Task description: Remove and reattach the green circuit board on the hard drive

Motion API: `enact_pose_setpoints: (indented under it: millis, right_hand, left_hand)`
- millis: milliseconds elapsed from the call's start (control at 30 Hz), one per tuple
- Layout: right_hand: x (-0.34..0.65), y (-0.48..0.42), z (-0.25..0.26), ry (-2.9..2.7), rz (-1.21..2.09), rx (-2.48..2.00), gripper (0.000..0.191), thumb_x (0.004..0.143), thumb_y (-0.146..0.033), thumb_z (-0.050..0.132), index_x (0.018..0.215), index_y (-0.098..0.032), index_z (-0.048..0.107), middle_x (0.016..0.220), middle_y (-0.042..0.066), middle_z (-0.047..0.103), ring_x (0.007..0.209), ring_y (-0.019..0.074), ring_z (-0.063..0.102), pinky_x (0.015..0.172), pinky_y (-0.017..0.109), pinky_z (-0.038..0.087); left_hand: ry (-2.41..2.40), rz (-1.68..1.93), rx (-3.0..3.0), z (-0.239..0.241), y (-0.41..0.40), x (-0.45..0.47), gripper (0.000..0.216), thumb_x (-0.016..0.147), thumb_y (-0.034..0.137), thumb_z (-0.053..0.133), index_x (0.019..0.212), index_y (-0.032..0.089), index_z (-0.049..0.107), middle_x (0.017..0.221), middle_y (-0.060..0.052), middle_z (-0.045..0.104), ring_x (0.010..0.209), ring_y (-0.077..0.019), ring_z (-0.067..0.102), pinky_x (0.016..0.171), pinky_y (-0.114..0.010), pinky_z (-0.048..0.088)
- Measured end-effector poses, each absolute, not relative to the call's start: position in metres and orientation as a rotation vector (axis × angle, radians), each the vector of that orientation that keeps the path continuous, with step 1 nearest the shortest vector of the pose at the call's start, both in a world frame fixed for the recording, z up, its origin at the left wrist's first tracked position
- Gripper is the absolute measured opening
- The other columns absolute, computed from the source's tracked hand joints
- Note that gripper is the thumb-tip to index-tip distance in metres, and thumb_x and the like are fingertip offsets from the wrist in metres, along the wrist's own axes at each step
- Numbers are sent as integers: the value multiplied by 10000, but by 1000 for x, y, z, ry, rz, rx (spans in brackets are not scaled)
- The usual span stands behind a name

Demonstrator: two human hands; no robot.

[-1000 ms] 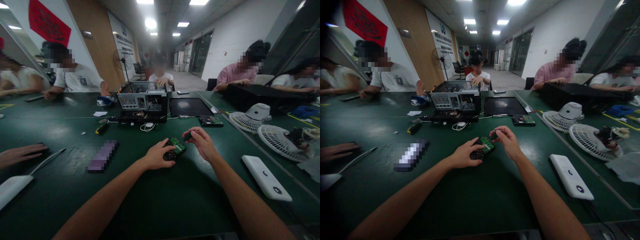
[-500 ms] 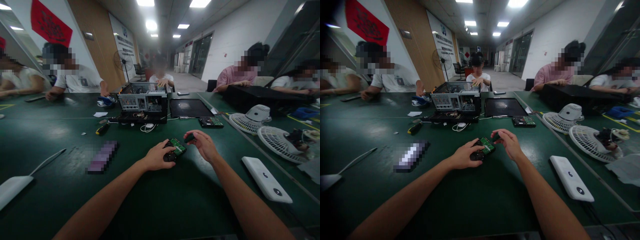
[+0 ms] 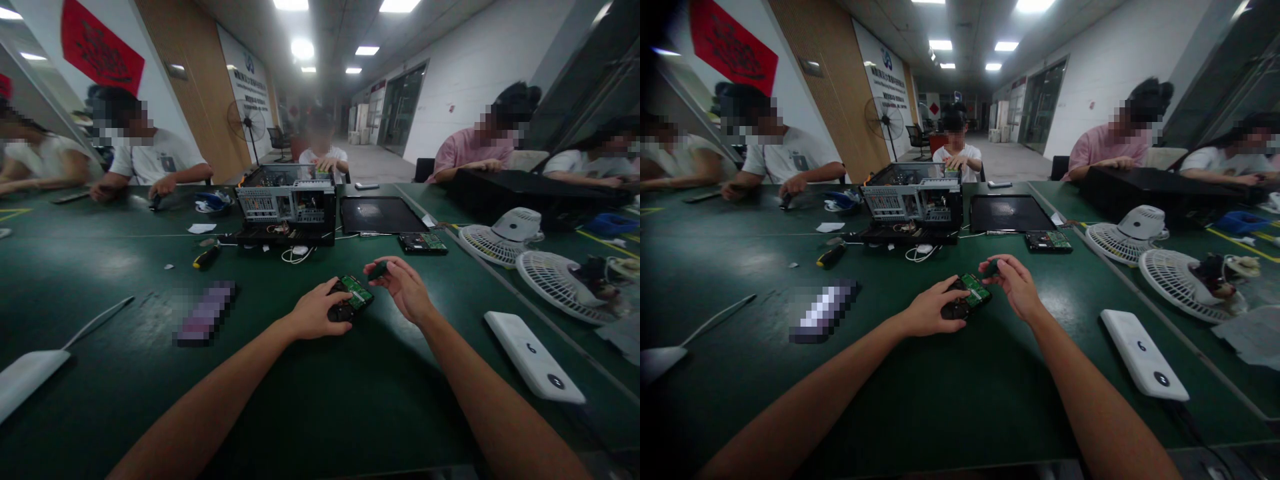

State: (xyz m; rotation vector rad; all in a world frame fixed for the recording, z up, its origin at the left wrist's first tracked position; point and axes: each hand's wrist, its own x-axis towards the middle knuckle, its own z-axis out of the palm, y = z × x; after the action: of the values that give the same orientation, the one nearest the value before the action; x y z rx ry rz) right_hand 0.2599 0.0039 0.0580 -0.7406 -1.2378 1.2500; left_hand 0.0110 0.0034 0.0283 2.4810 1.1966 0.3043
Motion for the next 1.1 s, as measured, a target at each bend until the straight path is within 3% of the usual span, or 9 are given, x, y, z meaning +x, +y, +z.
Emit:
enact_pose_setpoints:
  millis: [200, 300, 500, 900, 1100]
  right_hand:
    - [266, 8, 52, -1355, 1076, -877, 321, 893, -432, 694, 1178, -283, 706, 1045, 45, 702, 933, 196, 645, 737, 332, 560]
    - [267, 8, 50, -1371, 1056, -911, 298, 888, -445, 701, 1129, -274, 735, 1058, 36, 696, 824, 164, 636, 734, 325, 557]
    - [264, 7, 53, -1329, 1171, -794, 261, 937, -455, 629, 1062, -244, 720, 1070, 79, 718, 1043, 235, 650, 776, 362, 568]
    - [262, 5, 53, -1346, 1157, -848, 260, 913, -417, 678, 1107, -252, 732, 1027, 48, 693, 930, 185, 638, 807, 349, 573]
    - [260, 5, 52, -1250, 1271, -717, 238, 942, -444, 628, 1019, -233, 710, 1030, 73, 714, 1027, 233, 657, 837, 405, 585]
  left_hand:
    - [1198, 296, 2474, 28, 4, 12, 778, 762, 689, 709, 1453, 385, 521, 1692, -11, 174, 1480, -374, 332, 1180, -508, 346]
    - [1192, 295, 2474, 27, 5, 11, 785, 762, 700, 703, 1459, 392, 513, 1691, -4, 174, 1480, -376, 332, 1177, -511, 352]
    - [1183, 299, 2492, 27, 5, 11, 788, 770, 703, 691, 1465, 380, 508, 1692, -30, 170, 1480, -375, 334, 1178, -516, 345]
    - [1181, 294, 2496, 26, 5, 11, 787, 769, 691, 705, 1466, 387, 503, 1695, -27, 156, 1480, -374, 333, 1180, -506, 342]
    - [1196, 294, 2488, 26, 5, 12, 779, 768, 694, 700, 1461, 392, 509, 1691, -11, 176, 1473, -377, 344, 1175, -508, 352]
